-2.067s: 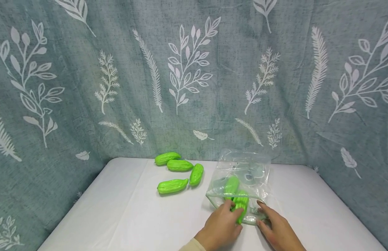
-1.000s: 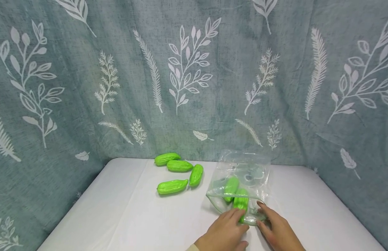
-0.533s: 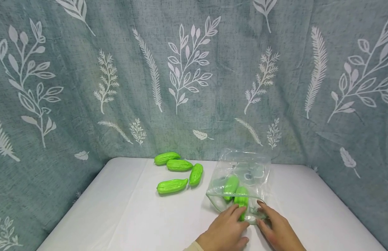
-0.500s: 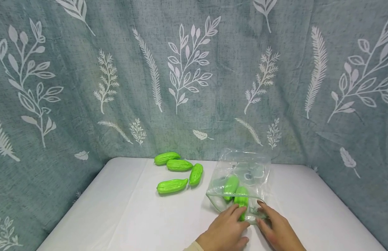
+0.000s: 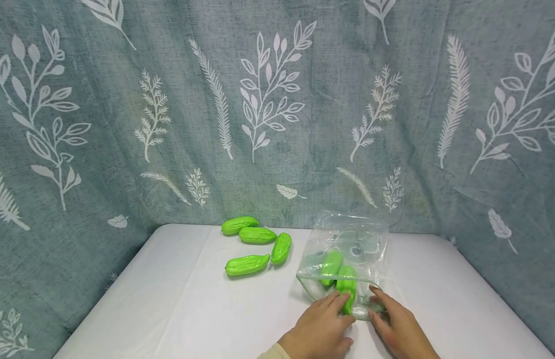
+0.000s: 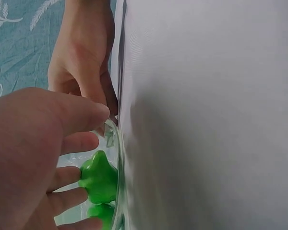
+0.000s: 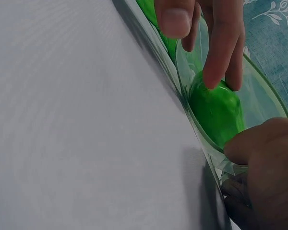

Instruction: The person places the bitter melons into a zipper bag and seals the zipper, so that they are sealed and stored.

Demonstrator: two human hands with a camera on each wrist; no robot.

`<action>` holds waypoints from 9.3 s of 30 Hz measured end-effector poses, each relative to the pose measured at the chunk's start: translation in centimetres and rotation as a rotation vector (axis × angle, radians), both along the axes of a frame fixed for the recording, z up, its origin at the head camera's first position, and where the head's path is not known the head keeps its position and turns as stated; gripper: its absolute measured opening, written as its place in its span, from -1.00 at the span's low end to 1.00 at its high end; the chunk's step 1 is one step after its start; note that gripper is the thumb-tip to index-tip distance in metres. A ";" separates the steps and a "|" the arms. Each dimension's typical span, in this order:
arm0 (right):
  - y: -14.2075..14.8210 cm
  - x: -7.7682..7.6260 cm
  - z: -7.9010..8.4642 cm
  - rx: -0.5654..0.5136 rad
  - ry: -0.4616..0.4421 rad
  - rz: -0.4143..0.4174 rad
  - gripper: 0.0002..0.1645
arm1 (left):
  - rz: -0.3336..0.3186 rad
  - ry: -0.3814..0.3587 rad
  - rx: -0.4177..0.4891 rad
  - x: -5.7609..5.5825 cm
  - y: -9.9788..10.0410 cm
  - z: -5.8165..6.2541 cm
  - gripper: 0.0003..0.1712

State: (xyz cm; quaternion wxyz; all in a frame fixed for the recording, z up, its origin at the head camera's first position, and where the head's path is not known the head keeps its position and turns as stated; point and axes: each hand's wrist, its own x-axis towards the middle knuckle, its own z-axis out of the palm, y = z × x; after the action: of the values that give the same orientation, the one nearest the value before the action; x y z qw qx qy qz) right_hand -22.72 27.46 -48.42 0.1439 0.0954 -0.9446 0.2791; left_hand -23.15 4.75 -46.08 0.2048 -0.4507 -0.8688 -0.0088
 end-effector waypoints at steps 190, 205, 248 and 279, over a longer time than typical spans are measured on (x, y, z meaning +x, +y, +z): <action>0.1 -0.1 0.2 -0.018 -0.089 -0.015 -0.35 | 0.634 -0.388 0.824 -8.1 -19.2 -0.9 -0.58; 0.5 -0.1 0.1 -0.023 -0.134 -0.038 -0.33 | 0.624 -0.471 0.880 -8.7 -19.0 -1.9 -0.52; 0.3 -0.4 0.7 0.000 -0.125 -0.030 -0.31 | 0.637 -0.498 0.885 -8.3 -18.8 -1.5 -0.52; 0.5 -0.4 0.3 -0.017 -0.186 -0.022 -0.30 | 0.576 -0.729 1.129 -6.3 -17.5 -1.4 -0.51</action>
State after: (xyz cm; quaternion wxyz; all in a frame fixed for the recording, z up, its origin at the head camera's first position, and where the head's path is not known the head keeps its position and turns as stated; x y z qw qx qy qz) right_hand -23.09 27.98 -48.11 0.0593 0.0574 -0.9525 0.2932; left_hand -29.47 -12.77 -47.50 0.0981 0.0014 -0.8290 -0.5506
